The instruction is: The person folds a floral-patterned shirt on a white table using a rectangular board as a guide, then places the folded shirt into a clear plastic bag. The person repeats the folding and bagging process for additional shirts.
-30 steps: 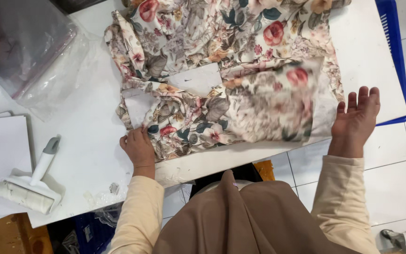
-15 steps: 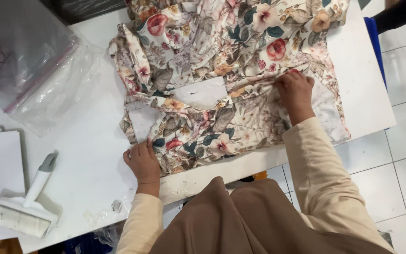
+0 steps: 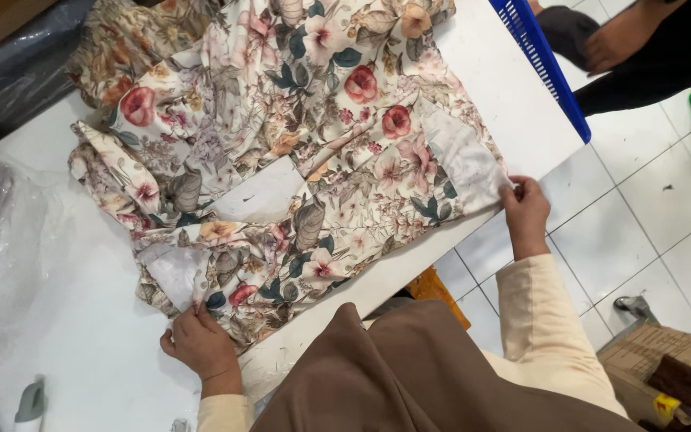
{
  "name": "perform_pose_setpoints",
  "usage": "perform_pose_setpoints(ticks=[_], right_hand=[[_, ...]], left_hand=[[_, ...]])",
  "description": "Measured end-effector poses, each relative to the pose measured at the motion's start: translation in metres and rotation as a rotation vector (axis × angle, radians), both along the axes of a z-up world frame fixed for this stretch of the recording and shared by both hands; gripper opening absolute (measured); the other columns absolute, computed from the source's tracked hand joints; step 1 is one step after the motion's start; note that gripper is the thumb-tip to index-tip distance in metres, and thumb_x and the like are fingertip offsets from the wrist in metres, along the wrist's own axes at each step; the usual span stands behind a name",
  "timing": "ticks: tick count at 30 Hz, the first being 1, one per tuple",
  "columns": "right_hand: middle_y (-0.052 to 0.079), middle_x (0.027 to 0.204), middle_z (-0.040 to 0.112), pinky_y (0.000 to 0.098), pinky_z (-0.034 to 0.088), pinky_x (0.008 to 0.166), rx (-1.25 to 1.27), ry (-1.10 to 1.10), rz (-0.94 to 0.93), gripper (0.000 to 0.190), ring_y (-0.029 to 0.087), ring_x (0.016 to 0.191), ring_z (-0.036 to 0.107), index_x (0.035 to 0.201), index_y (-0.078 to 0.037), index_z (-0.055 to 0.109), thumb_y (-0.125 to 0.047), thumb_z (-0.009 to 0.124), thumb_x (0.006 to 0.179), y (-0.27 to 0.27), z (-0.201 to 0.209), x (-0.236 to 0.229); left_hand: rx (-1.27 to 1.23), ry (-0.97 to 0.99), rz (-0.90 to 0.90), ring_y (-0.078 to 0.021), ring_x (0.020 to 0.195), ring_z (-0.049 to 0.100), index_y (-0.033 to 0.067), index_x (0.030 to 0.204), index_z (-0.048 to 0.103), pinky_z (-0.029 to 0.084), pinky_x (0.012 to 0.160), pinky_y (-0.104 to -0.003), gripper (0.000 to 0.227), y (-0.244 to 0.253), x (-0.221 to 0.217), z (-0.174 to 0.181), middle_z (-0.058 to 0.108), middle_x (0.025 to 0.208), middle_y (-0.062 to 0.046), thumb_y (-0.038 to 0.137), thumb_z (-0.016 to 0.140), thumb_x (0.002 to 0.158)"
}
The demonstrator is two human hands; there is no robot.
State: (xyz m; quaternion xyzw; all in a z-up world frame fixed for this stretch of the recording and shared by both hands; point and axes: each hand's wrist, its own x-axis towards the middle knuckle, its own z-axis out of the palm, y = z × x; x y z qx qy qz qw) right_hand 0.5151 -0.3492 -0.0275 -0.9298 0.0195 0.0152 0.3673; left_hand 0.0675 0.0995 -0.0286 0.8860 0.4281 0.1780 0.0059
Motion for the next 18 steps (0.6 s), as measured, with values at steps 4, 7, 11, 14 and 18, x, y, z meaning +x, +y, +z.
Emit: perform_pose_setpoints(ticks=[4, 7, 11, 14, 18], right_hand=[[0.01, 0.112, 0.064, 0.0363, 0.052, 0.089, -0.115, -0.256, 0.011, 0.024, 0.021, 0.098, 0.061, 0.122, -0.007, 0.069, -0.012, 0.076, 0.1, -0.002, 0.017, 0.031], [0.015, 0.117, 0.064, 0.0453, 0.047, 0.095, -0.246, -0.377, 0.109, 0.028, 0.033, 0.108, 0.058, 0.124, -0.007, 0.07, -0.011, 0.081, 0.098, 0.01, 0.033, 0.038], [0.014, 0.13, 0.064, 0.0465, 0.045, 0.105, -0.037, -0.484, 0.437, 0.027, 0.035, 0.123, 0.056, 0.123, -0.008, 0.07, -0.01, 0.078, 0.097, 0.078, 0.037, 0.054], [0.013, 0.128, 0.067, 0.045, 0.047, 0.104, 0.117, -0.46, 0.624, 0.022, 0.035, 0.121, 0.058, 0.121, -0.008, 0.072, -0.011, 0.076, 0.1, 0.153, 0.051, 0.049], [0.011, 0.114, 0.069, 0.0373, 0.05, 0.089, 0.302, -0.261, 0.801, 0.02, 0.027, 0.102, 0.064, 0.12, -0.006, 0.073, -0.013, 0.074, 0.1, 0.255, 0.08, 0.037]], left_hand=[[0.001, 0.003, -0.009, -0.0263, 0.1, 0.063, 0.0067, 0.109, 0.065, 0.039, 0.109, -0.049, 0.014, -0.006, -0.002, -0.002, 0.069, 0.105, -0.006, 0.02, 0.062, 0.113], [0.01, 0.017, 0.019, -0.0256, 0.101, 0.064, 0.0081, 0.107, 0.065, 0.039, 0.109, -0.049, 0.013, -0.001, 0.0, 0.0, 0.069, 0.104, -0.006, 0.02, 0.062, 0.112], [0.022, -0.031, 0.045, -0.0261, 0.099, 0.064, 0.0094, 0.107, 0.068, 0.039, 0.105, -0.049, 0.011, -0.008, 0.004, 0.0, 0.069, 0.102, -0.006, 0.019, 0.063, 0.109], [0.035, -0.045, 0.049, -0.0261, 0.099, 0.065, 0.0094, 0.105, 0.068, 0.039, 0.103, -0.049, 0.011, -0.002, 0.005, -0.002, 0.069, 0.098, -0.006, 0.019, 0.064, 0.105], [0.085, -0.03, 0.057, -0.0261, 0.097, 0.065, 0.0091, 0.102, 0.066, 0.039, 0.103, -0.05, 0.009, -0.002, 0.011, -0.002, 0.07, 0.098, -0.007, 0.018, 0.063, 0.1]])
